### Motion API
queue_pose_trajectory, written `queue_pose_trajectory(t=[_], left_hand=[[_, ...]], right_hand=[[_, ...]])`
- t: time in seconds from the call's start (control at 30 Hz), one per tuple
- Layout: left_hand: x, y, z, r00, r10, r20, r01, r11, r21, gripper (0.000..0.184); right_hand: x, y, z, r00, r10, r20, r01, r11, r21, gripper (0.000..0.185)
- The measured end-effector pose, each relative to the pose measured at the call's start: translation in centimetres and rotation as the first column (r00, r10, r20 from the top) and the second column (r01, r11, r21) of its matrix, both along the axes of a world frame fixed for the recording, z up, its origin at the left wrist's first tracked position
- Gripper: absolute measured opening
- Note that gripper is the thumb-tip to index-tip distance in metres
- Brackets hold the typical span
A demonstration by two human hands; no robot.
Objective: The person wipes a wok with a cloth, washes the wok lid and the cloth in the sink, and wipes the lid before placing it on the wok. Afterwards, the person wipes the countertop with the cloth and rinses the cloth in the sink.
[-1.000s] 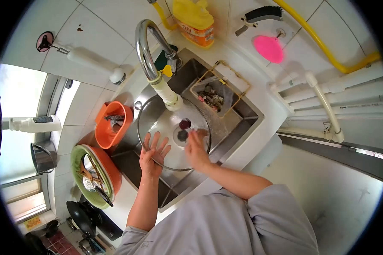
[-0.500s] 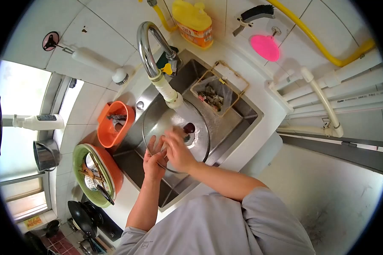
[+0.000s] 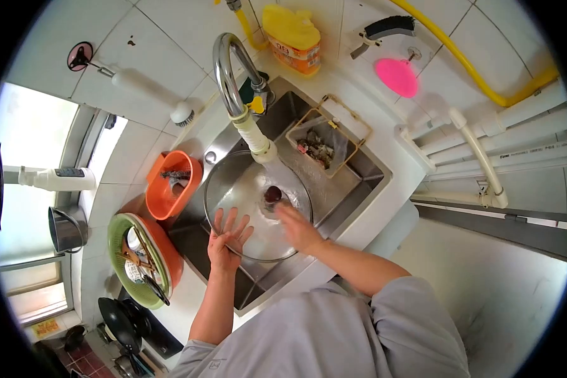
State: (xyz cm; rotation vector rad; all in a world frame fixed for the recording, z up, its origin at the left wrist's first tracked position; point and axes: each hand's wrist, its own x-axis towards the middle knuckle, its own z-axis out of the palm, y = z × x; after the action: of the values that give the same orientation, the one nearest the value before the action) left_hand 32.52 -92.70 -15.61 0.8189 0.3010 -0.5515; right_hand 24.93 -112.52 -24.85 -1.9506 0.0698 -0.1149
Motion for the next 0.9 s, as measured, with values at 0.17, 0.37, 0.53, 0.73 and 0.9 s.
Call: queue_pose_trajectory(t=[0.17, 0.37, 0.53, 0.73, 0.9], left_hand=[[-0.4, 0.8, -0.5, 0.999, -0.034, 0.007, 0.034, 0.999, -0.041, 0.051], [-0.1, 4.1, -2.5, 0.999, -0.01, -0.037, 0.01, 1.0, -0.012, 0.035], [-1.3, 6.1, -6.1, 0.958, 0.183, -0.219, -0.133, 0.966, 0.221, 0.019], [-2.1, 3.1, -11.3, 0.921, 0.187, -0.342, 0.053, 0.809, 0.586, 0.03], [-2.5, 0.3, -13.9, 0.954, -0.076, -0.291, 0.264, 0.675, 0.689, 0.05]], right_hand=[[1.9, -5.1, -5.1, 0.783, -0.31, -0.54, 0.221, 0.949, -0.225, 0.037], [3.0, -10.4, -4.0, 0.629, 0.057, -0.775, 0.536, 0.69, 0.486, 0.019], [3.1, -12.0, 1.4, 0.649, 0.28, -0.707, 0.433, 0.628, 0.646, 0.019], [4.8, -11.4, 6.2, 0.791, 0.187, -0.583, 0.326, 0.678, 0.659, 0.017], [5.7, -10.0, 10.7, 0.805, 0.122, -0.581, 0.268, 0.798, 0.539, 0.013]])
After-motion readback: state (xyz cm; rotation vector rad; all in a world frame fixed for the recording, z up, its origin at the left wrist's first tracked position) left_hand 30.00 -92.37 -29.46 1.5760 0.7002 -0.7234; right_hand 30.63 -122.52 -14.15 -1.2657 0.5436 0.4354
